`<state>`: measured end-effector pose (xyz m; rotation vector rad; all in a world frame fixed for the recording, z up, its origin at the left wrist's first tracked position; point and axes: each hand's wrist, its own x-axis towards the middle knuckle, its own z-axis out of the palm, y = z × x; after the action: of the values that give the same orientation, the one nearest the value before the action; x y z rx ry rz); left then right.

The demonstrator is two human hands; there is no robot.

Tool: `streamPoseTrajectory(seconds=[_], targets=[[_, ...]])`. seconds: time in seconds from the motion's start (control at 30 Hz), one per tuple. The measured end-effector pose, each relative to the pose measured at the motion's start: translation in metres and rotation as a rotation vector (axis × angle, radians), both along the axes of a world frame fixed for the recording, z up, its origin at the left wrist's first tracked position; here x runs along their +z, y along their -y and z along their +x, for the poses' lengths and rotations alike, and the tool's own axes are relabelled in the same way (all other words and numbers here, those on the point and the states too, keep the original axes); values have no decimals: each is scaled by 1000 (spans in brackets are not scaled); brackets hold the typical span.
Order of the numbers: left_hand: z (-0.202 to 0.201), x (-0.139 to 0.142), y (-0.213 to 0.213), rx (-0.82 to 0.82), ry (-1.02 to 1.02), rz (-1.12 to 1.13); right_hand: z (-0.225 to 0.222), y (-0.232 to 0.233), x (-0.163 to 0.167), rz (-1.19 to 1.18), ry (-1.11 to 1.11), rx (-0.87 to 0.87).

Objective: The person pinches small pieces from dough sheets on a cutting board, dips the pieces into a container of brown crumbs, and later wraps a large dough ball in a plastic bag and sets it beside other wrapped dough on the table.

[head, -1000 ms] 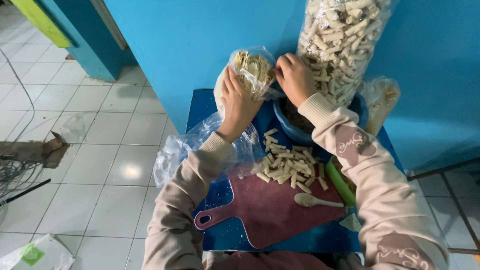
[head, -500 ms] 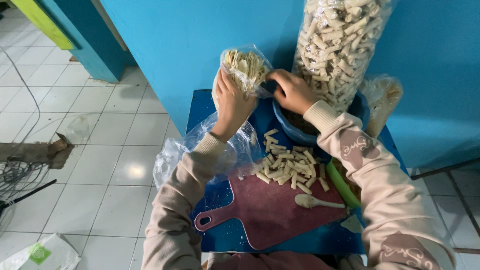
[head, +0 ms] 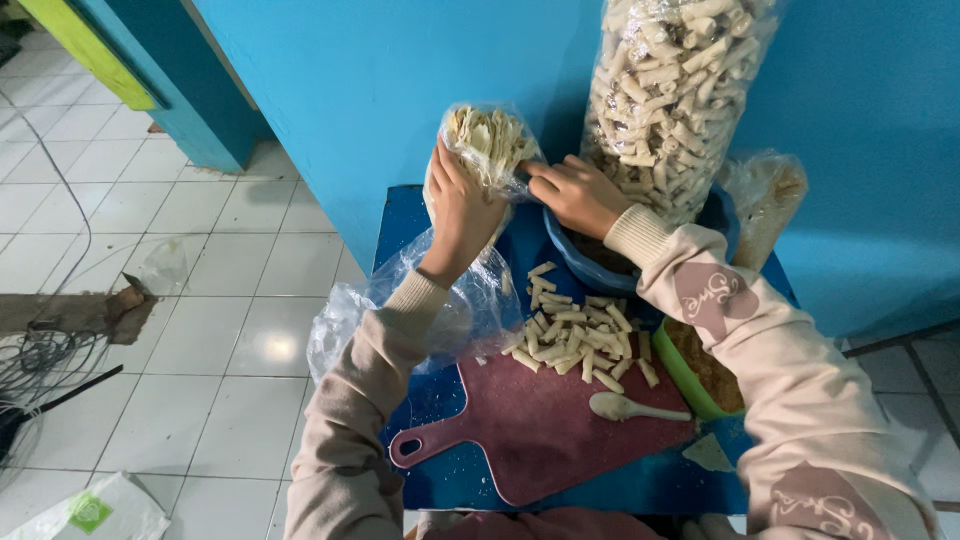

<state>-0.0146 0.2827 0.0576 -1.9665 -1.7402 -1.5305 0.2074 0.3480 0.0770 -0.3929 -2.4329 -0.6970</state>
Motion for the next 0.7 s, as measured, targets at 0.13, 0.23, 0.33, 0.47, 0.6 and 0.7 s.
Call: streamPoseTrajectory(seconds=[0.13, 0.23, 0.33, 0.47, 0.6, 0.7], targets=[[3, -1, -1, -24, 29, -27, -5, 9, 20, 56, 167, 2], [7, -5, -5, 1, 47, -12, -8, 20, 31, 62, 273, 9], [5, -10, -10, -26, 64, 0, -4, 26, 33, -62, 160, 132], [2, -20, -20, -20, 116, -61, -6, 16, 25, -930, -6, -164], [1, -31, -31, -45, 93, -26, -22, -6, 28, -1825, -752, 196], [2, -37, -36, -94, 46, -33, -25, -15, 43, -2027, -802, 88]])
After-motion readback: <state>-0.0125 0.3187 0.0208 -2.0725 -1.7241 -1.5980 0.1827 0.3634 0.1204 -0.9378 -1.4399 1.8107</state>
